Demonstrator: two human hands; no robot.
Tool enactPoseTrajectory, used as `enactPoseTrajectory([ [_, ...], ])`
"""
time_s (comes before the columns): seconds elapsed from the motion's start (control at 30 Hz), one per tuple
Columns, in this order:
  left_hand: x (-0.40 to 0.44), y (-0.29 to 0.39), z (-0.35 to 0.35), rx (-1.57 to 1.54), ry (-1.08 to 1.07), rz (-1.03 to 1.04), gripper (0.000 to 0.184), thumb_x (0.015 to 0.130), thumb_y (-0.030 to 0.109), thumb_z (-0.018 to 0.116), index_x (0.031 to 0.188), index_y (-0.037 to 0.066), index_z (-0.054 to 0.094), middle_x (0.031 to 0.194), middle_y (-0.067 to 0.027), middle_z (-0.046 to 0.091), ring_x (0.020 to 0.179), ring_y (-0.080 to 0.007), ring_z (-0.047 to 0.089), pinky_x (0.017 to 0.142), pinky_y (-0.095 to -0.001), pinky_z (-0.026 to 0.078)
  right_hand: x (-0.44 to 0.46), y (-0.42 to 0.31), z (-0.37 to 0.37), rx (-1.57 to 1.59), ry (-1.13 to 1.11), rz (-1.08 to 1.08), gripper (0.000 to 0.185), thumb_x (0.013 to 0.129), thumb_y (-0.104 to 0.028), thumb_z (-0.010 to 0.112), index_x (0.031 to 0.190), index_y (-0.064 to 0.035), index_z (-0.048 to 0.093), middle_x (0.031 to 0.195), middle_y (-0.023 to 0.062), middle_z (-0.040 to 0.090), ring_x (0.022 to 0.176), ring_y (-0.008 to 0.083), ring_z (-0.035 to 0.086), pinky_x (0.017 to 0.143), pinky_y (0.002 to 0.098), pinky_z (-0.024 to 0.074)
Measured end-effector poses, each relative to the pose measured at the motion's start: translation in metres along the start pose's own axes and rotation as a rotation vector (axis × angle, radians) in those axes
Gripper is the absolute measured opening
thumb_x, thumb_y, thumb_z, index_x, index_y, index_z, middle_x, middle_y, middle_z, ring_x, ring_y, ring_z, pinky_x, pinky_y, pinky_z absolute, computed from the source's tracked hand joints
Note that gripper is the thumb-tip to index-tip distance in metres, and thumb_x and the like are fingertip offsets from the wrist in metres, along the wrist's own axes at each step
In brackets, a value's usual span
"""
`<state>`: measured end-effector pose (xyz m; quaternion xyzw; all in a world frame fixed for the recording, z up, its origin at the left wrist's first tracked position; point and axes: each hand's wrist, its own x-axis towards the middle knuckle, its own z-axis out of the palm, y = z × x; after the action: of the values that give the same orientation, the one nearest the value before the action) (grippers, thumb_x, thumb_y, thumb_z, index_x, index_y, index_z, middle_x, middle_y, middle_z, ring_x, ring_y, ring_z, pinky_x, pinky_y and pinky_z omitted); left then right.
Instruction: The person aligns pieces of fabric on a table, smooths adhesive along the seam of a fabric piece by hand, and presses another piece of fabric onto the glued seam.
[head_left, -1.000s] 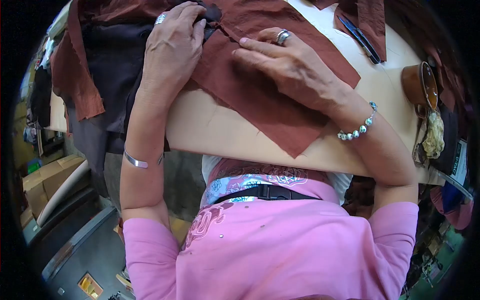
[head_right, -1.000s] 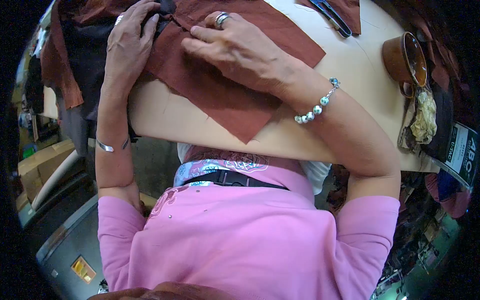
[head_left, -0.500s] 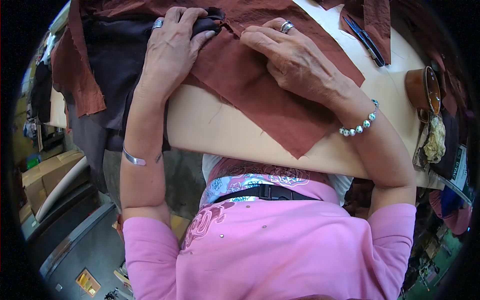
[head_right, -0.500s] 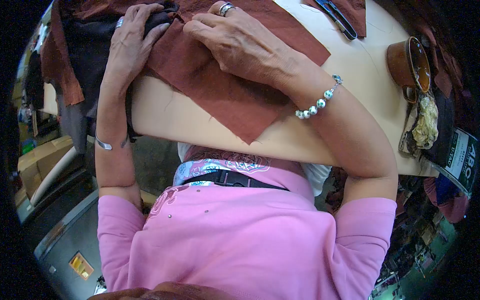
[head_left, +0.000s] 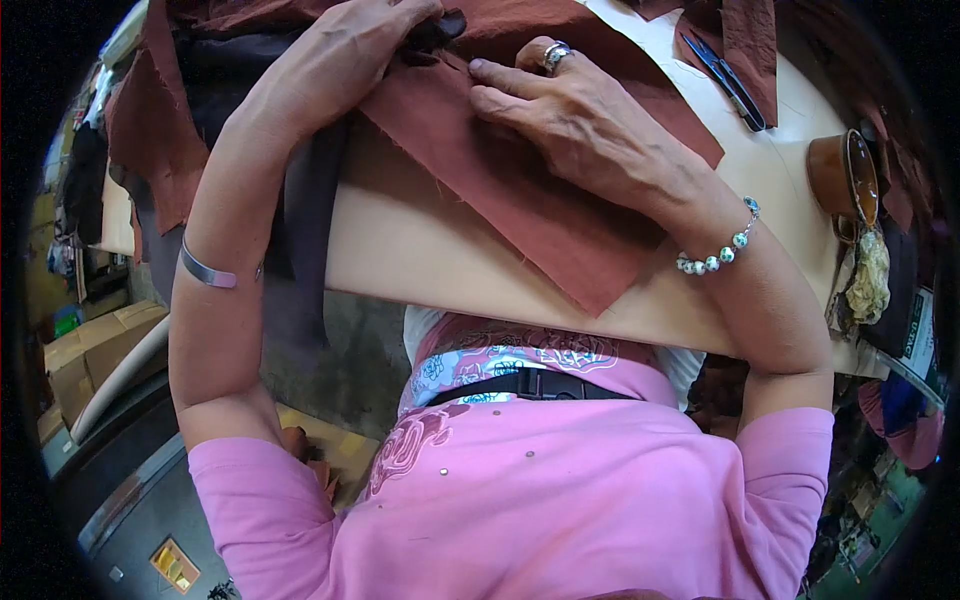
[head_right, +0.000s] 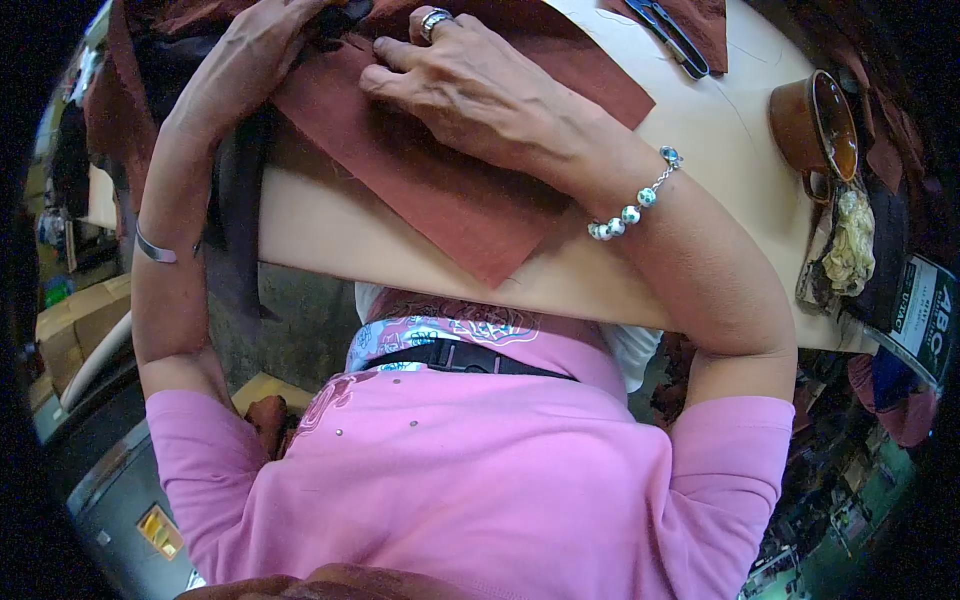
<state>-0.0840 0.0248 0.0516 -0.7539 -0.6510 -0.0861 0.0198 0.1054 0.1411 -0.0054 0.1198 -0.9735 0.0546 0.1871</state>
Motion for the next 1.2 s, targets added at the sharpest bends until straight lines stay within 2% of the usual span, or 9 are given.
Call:
enactPoseTrajectory([
  [0.1,0.005,0.005,-0.005,-0.011,-0.03,-0.03,0.029,0.075,-0.005,0.05,0.104,-0.001,0.054,0.095,-0.0167,0.052,0.09,-0.0345,0.056,0.08,-0.0379,0.046,0.004,-0.001,-0.005,-0.047,-0.078,0.008,0.039,0.064,0.002,0.059,0.101,-0.0044,0.049,0.115,0.0107,0.056,0.087,0.0257,0.051,0.08,0.0323,0.0436],
  [0.2,0.005,0.005,-0.003,-0.032,-0.051,-0.08,0.029,0.076,-0.004,0.049,0.104,0.0,0.055,0.095,-0.0168,0.053,0.09,-0.035,0.055,0.08,-0.0384,0.046,0.007,0.002,0.006,-0.046,0.026,-0.028,0.04,0.064,0.002,0.059,0.102,-0.0048,0.049,0.116,0.0104,0.055,0.089,0.0264,0.051,0.08,0.0326,0.0436],
  [0.5,0.004,0.003,0.002,-0.024,-0.021,-0.083,0.027,0.078,-0.003,0.047,0.104,0.001,0.055,0.096,-0.0167,0.053,0.09,-0.0352,0.056,0.079,-0.0389,0.047,0.016,-0.003,0.005,-0.03,-0.082,0.125,0.045,0.065,0.001,0.06,0.107,-0.0052,0.049,0.127,0.0085,0.05,0.096,0.0308,0.052,0.08,0.0369,0.0481],
  [0.77,0.001,-0.007,0.009,-0.078,0.044,-0.047,0.024,0.081,0.003,0.05,0.104,0.001,0.057,0.097,-0.017,0.055,0.094,-0.0342,0.056,0.082,-0.0381,0.047,0.027,-0.007,0.001,0.002,-0.122,0.183,0.046,0.068,-0.002,0.059,0.113,-0.0062,0.049,0.13,0.0085,0.049,0.093,0.0317,0.054,0.069,0.0382,0.0509],
  [0.8,0.001,-0.008,0.008,-0.097,0.018,-0.127,0.023,0.081,0.005,0.052,0.103,0.001,0.057,0.097,-0.0169,0.055,0.094,-0.0338,0.056,0.083,-0.0381,0.046,0.029,-0.007,0.003,0.003,-0.114,0.196,0.047,0.068,-0.002,0.06,0.113,-0.0065,0.049,0.13,0.0084,0.049,0.092,0.0316,0.055,0.068,0.0384,0.0511],
  [0.93,0.003,-0.003,0.017,-0.122,0.038,-0.307,0.023,0.082,0.013,0.058,0.102,0.002,0.057,0.097,-0.0159,0.055,0.095,-0.0318,0.056,0.084,-0.0371,0.045,0.026,-0.008,0.002,0.005,-0.169,0.212,0.041,0.07,-0.004,0.059,0.11,-0.0057,0.049,0.129,0.0113,0.05,0.093,0.0314,0.055,0.07,0.0383,0.0502],
  [1.03,0.001,0.002,0.031,-0.132,0.137,-0.348,0.023,0.082,0.016,0.062,0.1,0.003,0.057,0.098,-0.0143,0.054,0.094,-0.0303,0.055,0.083,-0.0361,0.045,0.01,-0.01,0.01,-0.042,0.107,0.093,0.017,0.078,-0.009,0.05,0.095,-0.0071,0.051,0.099,0.0128,0.058,0.086,0.0285,0.059,0.078,0.0366,0.0472],
  [1.13,0.0,0.006,0.035,-0.124,0.203,-0.352,0.022,0.081,0.015,0.063,0.099,0.003,0.057,0.097,-0.0141,0.054,0.094,-0.031,0.055,0.082,-0.0365,0.045,-0.015,-0.015,0.002,-0.043,0.165,0.06,0.011,0.079,-0.011,0.05,0.09,-0.0068,0.05,0.096,0.0142,0.059,0.091,0.0286,0.059,0.073,0.0379,0.0481],
  [1.2,-0.001,0.006,0.035,-0.123,0.214,-0.338,0.022,0.081,0.015,0.063,0.099,0.003,0.057,0.097,-0.0139,0.054,0.095,-0.0311,0.055,0.082,-0.0367,0.044,-0.035,-0.023,-0.012,-0.023,0.06,0.087,0.018,0.076,-0.009,0.053,0.093,-0.0049,0.052,0.108,0.015,0.058,0.099,0.0286,0.056,0.076,0.0367,0.0477],
])
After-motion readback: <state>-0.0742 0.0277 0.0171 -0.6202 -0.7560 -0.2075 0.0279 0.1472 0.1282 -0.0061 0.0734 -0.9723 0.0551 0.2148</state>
